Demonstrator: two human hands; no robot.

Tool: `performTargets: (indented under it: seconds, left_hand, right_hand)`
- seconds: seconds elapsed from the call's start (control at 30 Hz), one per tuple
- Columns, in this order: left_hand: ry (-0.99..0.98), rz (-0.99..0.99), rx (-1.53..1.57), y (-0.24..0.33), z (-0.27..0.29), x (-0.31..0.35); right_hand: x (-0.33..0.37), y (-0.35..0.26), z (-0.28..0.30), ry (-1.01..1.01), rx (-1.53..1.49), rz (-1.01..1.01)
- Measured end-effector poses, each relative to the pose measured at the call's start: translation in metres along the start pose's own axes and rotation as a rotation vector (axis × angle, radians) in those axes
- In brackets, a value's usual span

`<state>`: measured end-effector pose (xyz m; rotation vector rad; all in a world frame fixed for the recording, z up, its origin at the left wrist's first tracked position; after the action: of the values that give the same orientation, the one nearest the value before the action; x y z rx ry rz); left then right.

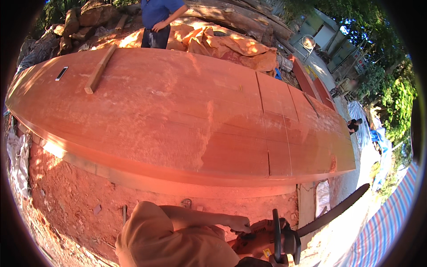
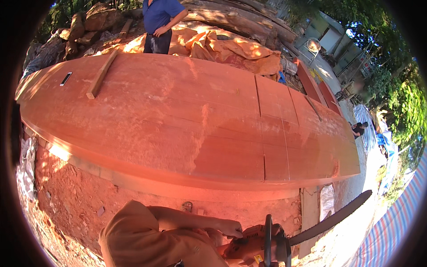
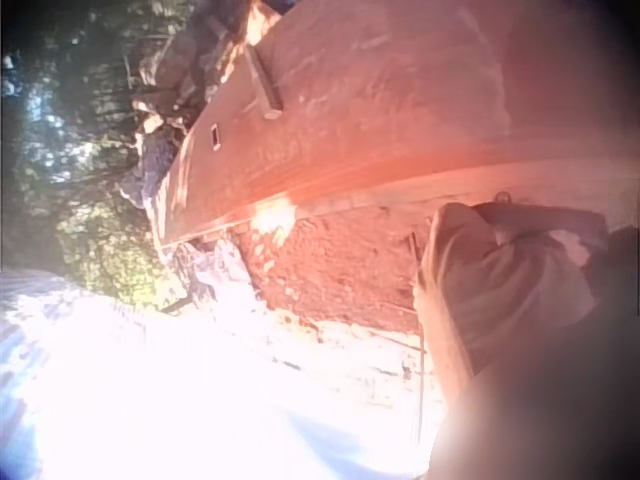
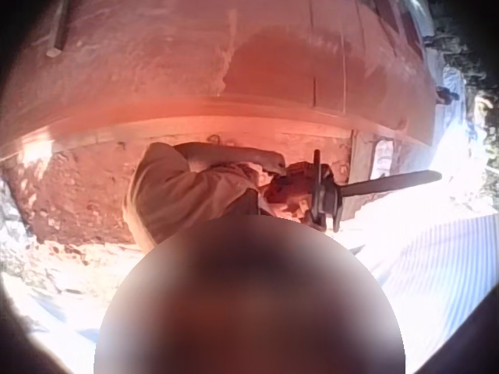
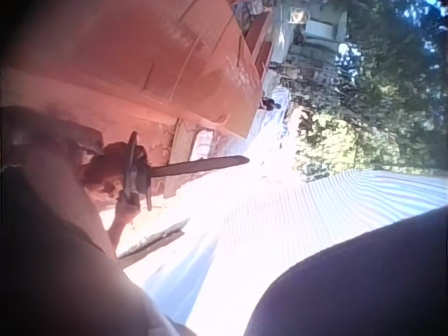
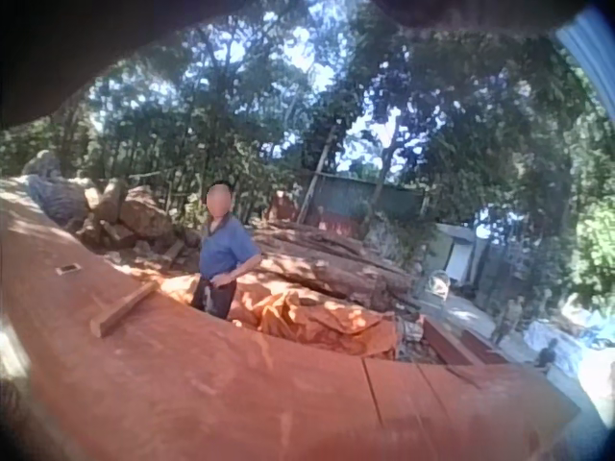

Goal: The person uses a chainsaw to cut a large red-painted wooden panel into sections. They guide the saw along marked lines, complete one cut, then reposition to make a second cut on the same panel.

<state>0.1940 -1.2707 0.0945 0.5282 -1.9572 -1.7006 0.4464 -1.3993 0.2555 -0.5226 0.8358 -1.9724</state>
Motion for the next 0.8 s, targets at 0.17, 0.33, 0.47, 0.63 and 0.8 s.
performTargets:
  seconds: [0.17,0.33,0.47,0.63,0.8]
  left_hand:
    - [0.317,-0.002,0.161,-0.01,0.009,0.001]
    - [0.541,-0.04,0.328,-0.012,0.006,0.005]
    - [0.183,-0.174,-0.104,0.043,-0.005,0.033]
    - [0.488,-0.792,0.091,0.204,0.073,0.139]
    - [0.006,-1.498,0.242,0.315,0.046,0.223]
  right_hand:
    - [-0.001,-0.004,0.001,0.019,0.019,0.05]
    - [0.003,0.0,0.007,0.03,0.167,0.002]
    - [0.009,0.002,0.005,0.067,0.032,-0.077]
    - [0.012,-0.009,0.001,0.03,0.108,0.061]
    - [0.01,-0.017,-0.001,0.078,0.094,0.036]
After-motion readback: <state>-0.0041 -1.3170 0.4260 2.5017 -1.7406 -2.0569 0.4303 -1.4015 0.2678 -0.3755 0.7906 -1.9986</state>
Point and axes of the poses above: each hand's wrist, its own x-axis away from the middle knuckle, its own z-axis out of the back of the hand, y = z × x, the point moved 4 cm from there along -x, towards the middle knuckle, and after that the axes turned 4 degrees about -z, right-handed, at the moved point
